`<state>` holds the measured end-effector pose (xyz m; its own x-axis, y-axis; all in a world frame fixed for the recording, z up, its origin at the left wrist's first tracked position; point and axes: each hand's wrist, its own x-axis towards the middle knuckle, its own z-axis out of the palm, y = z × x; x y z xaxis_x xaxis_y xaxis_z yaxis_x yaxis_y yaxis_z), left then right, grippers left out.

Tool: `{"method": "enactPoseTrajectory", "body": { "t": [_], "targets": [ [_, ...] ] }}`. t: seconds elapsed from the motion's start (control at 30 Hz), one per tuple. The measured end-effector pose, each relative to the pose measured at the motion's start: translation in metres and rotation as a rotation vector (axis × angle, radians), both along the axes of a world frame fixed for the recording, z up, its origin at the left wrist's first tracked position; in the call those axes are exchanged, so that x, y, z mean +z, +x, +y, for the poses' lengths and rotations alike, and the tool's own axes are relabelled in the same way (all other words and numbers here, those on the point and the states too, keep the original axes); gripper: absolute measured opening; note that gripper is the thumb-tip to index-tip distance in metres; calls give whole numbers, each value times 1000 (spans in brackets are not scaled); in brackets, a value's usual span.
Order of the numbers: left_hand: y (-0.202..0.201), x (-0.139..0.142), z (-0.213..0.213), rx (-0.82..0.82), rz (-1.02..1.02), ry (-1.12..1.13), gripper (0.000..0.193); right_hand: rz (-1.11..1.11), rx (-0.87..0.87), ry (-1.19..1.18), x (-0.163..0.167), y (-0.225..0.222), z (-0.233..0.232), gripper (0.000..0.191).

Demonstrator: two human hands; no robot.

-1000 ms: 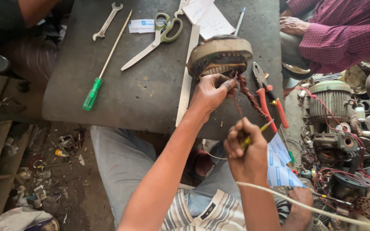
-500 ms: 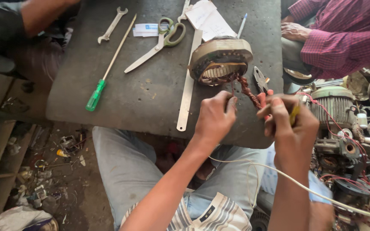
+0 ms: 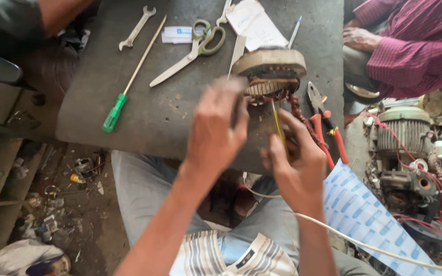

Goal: The person uses a screwdriver to pry and adjust copper windings inside a motor stator. They repeatedly insert the tool into the slots and manipulate the wires while holding the stator steady with their other hand.

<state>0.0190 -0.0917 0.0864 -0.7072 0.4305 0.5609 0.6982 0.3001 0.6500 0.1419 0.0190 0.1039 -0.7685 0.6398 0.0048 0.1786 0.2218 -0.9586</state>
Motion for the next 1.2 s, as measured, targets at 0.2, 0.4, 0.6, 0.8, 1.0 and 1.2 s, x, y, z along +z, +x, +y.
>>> {"method": "enactPoseTrajectory", "body": {
  "t": [0.2,0.4,0.6,0.8,1.0,1.2],
  "targets": [
    [-47,-2,23,-239,163,-5,75,255,-72,651,-30,-39,-8,33],
    [-59,-37,30,-350,75,127,78,-45,-129,909,-54,-26,18,16],
    [-62,-50,30,-366,65,129,74,-98,-217,1112,-67,-14,53,15],
    [-58,-46,31,-355,49,125,76,4,-99,1020,-57,5,27,17],
    [-59,-51,28,-363,84,155,76,126,-36,829,-50,-9,-3,15],
    [-64,-62,26,-422,5,204,75,163,-70,946,-55,-54,20,19]
  ]
}}
